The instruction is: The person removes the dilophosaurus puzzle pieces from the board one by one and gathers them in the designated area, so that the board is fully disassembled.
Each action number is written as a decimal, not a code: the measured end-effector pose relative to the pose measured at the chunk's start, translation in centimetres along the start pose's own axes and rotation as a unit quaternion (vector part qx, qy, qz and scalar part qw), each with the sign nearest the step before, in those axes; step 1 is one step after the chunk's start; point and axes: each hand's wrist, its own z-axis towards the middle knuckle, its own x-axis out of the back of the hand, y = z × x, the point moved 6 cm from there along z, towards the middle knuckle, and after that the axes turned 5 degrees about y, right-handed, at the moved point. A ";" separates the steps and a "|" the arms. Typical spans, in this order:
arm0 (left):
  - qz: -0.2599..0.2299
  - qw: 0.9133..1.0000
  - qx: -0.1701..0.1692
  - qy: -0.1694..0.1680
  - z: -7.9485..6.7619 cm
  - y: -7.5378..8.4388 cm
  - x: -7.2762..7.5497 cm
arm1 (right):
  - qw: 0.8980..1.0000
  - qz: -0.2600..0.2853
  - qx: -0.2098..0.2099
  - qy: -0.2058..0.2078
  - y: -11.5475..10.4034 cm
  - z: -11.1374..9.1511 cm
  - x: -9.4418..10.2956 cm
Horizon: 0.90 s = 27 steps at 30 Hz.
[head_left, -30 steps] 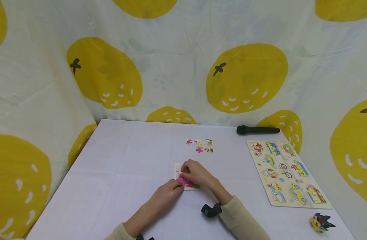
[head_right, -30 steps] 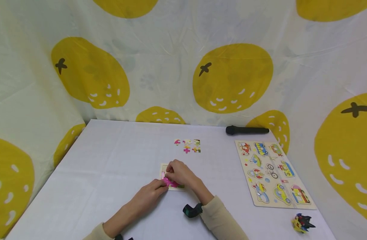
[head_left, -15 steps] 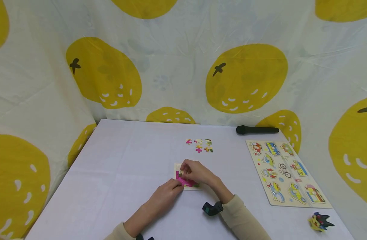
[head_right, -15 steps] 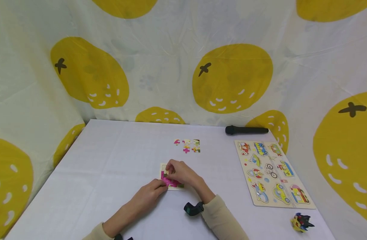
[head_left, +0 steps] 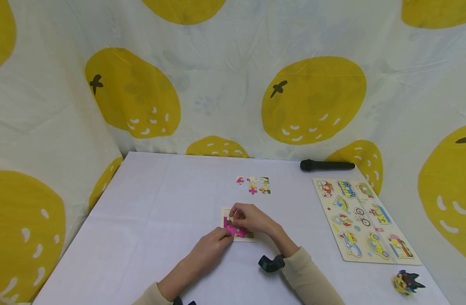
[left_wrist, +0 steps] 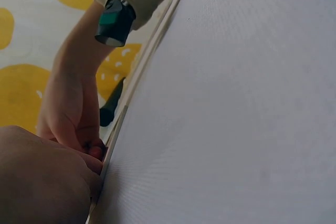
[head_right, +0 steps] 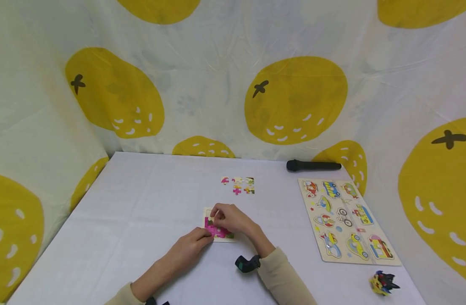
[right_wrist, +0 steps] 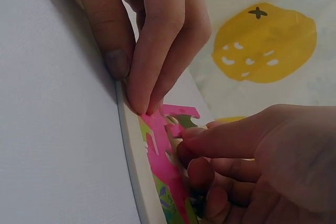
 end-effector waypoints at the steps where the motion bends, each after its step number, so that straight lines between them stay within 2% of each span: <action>1: 0.000 1.000 0.000 0.001 0.0 0.0 0.0 | 1.000 0.005 -0.003 0.002 0.1 0.0 0.0; 16: -0.001 1.000 0.015 -0.022 0.0 0.0 0.0 | 0.996 0.037 -0.027 0.073 1.2 0.2 1.5; 21: 0.002 1.000 0.018 -0.024 0.1 0.0 0.0 | 0.994 0.029 -0.038 0.103 2.2 0.8 2.4; 27: 0.002 0.999 0.023 -0.031 0.1 0.0 -0.2 | 0.991 0.020 -0.051 0.119 3.1 1.6 3.5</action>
